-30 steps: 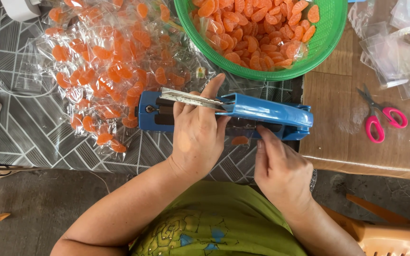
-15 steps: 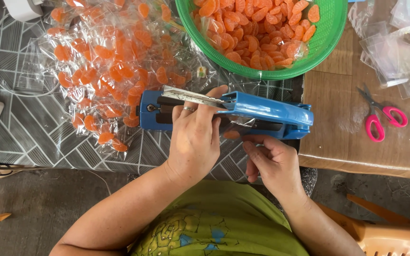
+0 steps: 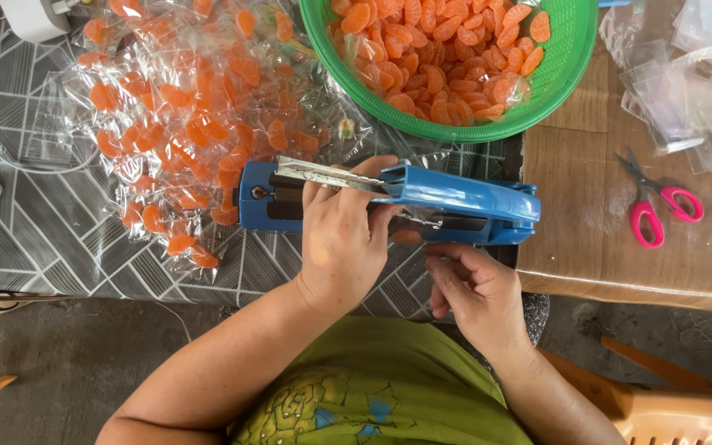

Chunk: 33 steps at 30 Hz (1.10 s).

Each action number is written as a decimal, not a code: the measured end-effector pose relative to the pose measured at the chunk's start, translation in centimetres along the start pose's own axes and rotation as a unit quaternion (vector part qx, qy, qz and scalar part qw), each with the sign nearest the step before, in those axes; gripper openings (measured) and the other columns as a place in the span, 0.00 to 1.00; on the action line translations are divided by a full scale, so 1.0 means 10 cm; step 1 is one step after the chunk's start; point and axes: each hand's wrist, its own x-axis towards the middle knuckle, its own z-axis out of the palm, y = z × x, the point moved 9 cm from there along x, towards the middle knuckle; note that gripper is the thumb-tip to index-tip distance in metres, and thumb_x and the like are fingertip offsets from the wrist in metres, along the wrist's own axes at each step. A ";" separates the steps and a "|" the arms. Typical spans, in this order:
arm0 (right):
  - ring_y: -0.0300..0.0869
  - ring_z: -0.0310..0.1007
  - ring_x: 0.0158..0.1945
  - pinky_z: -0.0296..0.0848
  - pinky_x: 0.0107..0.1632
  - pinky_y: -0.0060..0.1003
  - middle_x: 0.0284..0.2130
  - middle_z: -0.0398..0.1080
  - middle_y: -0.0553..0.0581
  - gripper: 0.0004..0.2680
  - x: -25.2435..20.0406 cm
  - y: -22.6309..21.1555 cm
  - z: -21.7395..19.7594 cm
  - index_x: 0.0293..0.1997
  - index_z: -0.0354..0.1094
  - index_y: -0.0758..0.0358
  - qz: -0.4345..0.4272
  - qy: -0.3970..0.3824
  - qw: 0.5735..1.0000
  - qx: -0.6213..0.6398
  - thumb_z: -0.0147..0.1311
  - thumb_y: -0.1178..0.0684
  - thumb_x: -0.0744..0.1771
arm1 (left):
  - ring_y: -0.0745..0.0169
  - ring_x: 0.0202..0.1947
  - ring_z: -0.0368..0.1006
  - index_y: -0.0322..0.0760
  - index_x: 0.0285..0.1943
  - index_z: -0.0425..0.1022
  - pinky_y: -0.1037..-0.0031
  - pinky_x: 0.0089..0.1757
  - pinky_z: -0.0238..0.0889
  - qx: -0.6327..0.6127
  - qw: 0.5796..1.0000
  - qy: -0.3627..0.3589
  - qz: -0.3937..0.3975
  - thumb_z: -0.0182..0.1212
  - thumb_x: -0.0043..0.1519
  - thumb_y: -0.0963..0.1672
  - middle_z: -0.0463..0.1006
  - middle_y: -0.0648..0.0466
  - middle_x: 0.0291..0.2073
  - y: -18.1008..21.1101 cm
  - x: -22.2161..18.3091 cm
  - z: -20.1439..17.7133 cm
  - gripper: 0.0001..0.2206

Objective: Individually wrapping and sealing orange candies using a heat sealer

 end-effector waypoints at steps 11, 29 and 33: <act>0.40 0.72 0.14 0.77 0.25 0.33 0.12 0.70 0.60 0.14 -0.01 -0.10 -0.12 0.50 0.76 0.72 -0.095 0.016 0.992 0.079 0.45 0.50 0.72 | 0.59 0.30 0.78 0.44 0.35 0.76 0.73 0.39 0.64 -0.223 0.973 0.055 -0.037 0.75 0.54 0.37 0.82 0.61 0.32 0.11 -0.22 -0.30 0.11; 0.31 0.76 0.28 0.77 0.38 0.25 0.31 0.79 0.48 0.03 -0.32 -0.31 -0.82 0.45 0.76 0.57 -0.199 0.115 0.955 -0.189 0.57 0.57 0.70 | 0.57 0.36 0.86 0.34 0.51 0.81 0.76 0.43 0.83 -0.402 0.874 -0.183 -0.204 0.65 0.60 0.34 0.80 0.51 0.43 -0.01 -0.55 -0.08 0.12; 0.53 0.78 0.38 0.72 0.40 0.50 0.40 0.80 0.54 0.08 0.03 0.16 -2.15 0.61 0.82 0.55 -0.161 0.342 0.745 -0.550 0.61 0.53 0.75 | 0.57 0.45 0.85 0.36 0.54 0.78 0.69 0.47 0.84 -0.425 0.854 -0.214 -0.212 0.61 0.61 0.33 0.79 0.50 0.48 -0.03 -0.61 -0.09 0.15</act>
